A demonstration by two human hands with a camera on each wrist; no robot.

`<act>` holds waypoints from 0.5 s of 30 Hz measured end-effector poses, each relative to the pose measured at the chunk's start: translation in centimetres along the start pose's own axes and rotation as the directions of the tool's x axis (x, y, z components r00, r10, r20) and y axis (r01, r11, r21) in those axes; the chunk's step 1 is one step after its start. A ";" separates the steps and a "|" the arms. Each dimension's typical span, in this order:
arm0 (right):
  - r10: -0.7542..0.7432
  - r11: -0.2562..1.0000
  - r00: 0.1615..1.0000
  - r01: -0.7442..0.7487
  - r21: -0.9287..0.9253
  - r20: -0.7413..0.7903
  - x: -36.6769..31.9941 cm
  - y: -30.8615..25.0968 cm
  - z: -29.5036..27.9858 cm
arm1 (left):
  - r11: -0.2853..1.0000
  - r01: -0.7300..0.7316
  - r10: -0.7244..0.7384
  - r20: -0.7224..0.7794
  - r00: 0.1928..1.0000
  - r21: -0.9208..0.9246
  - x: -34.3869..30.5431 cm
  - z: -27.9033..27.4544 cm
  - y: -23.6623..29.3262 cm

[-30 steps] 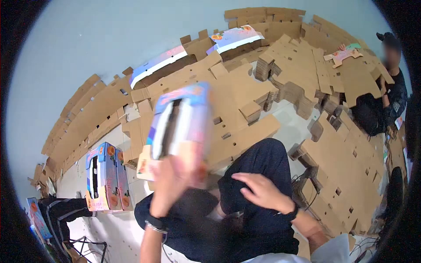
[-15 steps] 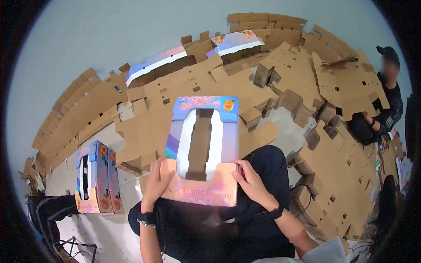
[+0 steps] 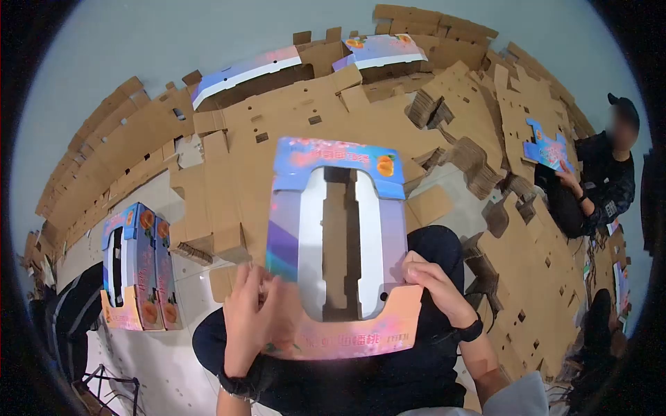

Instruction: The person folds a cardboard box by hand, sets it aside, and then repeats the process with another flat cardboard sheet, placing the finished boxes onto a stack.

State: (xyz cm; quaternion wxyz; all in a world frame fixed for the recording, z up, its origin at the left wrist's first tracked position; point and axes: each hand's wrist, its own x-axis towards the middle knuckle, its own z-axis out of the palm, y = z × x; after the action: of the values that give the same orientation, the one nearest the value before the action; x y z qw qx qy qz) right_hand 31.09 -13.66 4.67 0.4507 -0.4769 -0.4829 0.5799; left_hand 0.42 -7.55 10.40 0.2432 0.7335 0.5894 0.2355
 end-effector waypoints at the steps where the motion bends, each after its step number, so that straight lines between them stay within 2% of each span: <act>1: 0.002 1.000 1.000 -0.002 0.002 -0.001 0.0 -0.3 0.1 | 1.000 0.008 -0.007 0.003 1.000 -0.028 -0.4 -0.4 0.3; 4: 0.016 1.000 0.998 -0.014 -0.028 0.055 0.2 -0.7 0.7 | 0.998 0.056 -0.052 0.095 0.994 -0.043 -2.6 -0.8 -1.1; 6: -0.226 0.921 0.952 0.278 -0.273 0.207 0.2 -0.4 1.1 | 0.996 0.091 -0.089 0.107 0.990 -0.009 -4.7 -0.9 -0.9; 7: -0.222 0.924 0.953 0.273 -0.269 0.207 0.0 -0.3 1.2 | 0.992 0.123 -0.125 0.117 0.985 0.027 -5.9 -0.7 -0.9; 9: -0.087 0.950 0.896 0.206 -0.233 0.435 -0.4 -0.5 1.6 | 0.979 0.200 -0.203 0.125 0.971 0.043 -8.5 -0.1 -1.4; 10: -0.090 0.942 0.902 0.214 -0.258 0.422 -0.8 -0.4 1.9 | 0.974 0.224 -0.216 0.162 0.963 -0.031 -9.2 -0.5 -1.2; 11: -0.088 0.944 0.903 0.210 -0.254 0.421 -1.1 -0.5 2.1 | 0.988 0.119 -0.111 0.083 0.990 -0.101 -10.1 -0.6 -0.3; 14: -0.058 0.928 0.893 0.213 -0.305 0.446 -2.4 -0.3 1.9 | 0.941 0.173 -0.158 0.075 0.985 -0.289 -11.7 0.0 0.0; 15: -0.084 0.928 0.882 0.238 -0.285 0.464 -2.9 0.0 1.8 | 0.941 0.174 -0.158 0.075 0.985 -0.290 -12.4 0.4 -0.4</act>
State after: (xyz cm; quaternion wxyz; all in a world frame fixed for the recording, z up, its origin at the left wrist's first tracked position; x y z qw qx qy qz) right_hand 29.74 -16.70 5.19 0.2885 -0.3590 -0.7024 0.5427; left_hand -2.06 -19.69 9.07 0.3839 0.6424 0.6009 0.2807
